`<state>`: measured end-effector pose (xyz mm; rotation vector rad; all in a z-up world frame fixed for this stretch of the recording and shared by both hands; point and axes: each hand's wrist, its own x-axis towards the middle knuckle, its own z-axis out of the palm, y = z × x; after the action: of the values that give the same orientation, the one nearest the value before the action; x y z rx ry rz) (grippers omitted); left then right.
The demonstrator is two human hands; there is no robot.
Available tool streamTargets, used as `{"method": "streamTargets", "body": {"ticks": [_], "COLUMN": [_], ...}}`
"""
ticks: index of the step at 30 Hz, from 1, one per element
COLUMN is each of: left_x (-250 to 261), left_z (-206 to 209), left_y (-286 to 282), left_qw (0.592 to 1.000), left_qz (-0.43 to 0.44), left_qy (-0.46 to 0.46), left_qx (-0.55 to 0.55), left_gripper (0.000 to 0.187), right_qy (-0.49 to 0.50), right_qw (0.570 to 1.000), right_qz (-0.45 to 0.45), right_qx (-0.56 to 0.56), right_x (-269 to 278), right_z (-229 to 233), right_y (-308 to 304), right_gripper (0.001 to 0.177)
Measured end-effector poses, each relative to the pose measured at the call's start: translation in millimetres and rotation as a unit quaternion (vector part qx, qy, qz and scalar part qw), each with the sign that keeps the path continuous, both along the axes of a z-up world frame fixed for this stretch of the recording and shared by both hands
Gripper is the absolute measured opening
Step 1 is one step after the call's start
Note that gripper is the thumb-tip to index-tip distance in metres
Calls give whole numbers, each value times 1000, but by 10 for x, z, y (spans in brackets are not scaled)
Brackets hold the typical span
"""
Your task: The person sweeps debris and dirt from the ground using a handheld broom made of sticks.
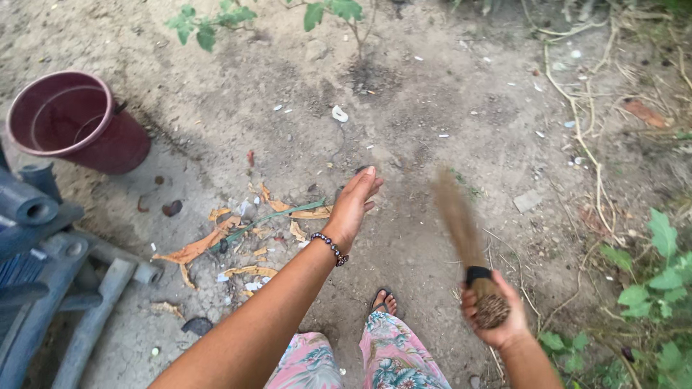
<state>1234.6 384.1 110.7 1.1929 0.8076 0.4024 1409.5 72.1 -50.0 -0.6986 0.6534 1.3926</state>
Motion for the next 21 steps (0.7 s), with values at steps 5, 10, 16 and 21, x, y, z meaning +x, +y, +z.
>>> {"method": "streamTargets", "body": {"ticks": [5,10,16,21], "left_x": [-180,-383,-430,-351], "left_z": [47,-5,-72,-132], "left_y": [71,171,312,503], "left_qw": [998,995,993,990], "left_qz": [55,96,117,137], "left_qy": [5,6,-11,-23], "left_qx": [4,12,25,3], "left_gripper": [82,81,79,79], "right_qy": [-31,49,166,38], "right_qw": [978,998,961,956], "right_qz": [-141,-3,204,272], "right_qx": [-147,-38,84,105], "right_x": [678,28,-598,-42], "right_z": [-785,-837,63,364], "right_y": [205,1326,1939,1632], "right_gripper": [48,38,67,70]}}
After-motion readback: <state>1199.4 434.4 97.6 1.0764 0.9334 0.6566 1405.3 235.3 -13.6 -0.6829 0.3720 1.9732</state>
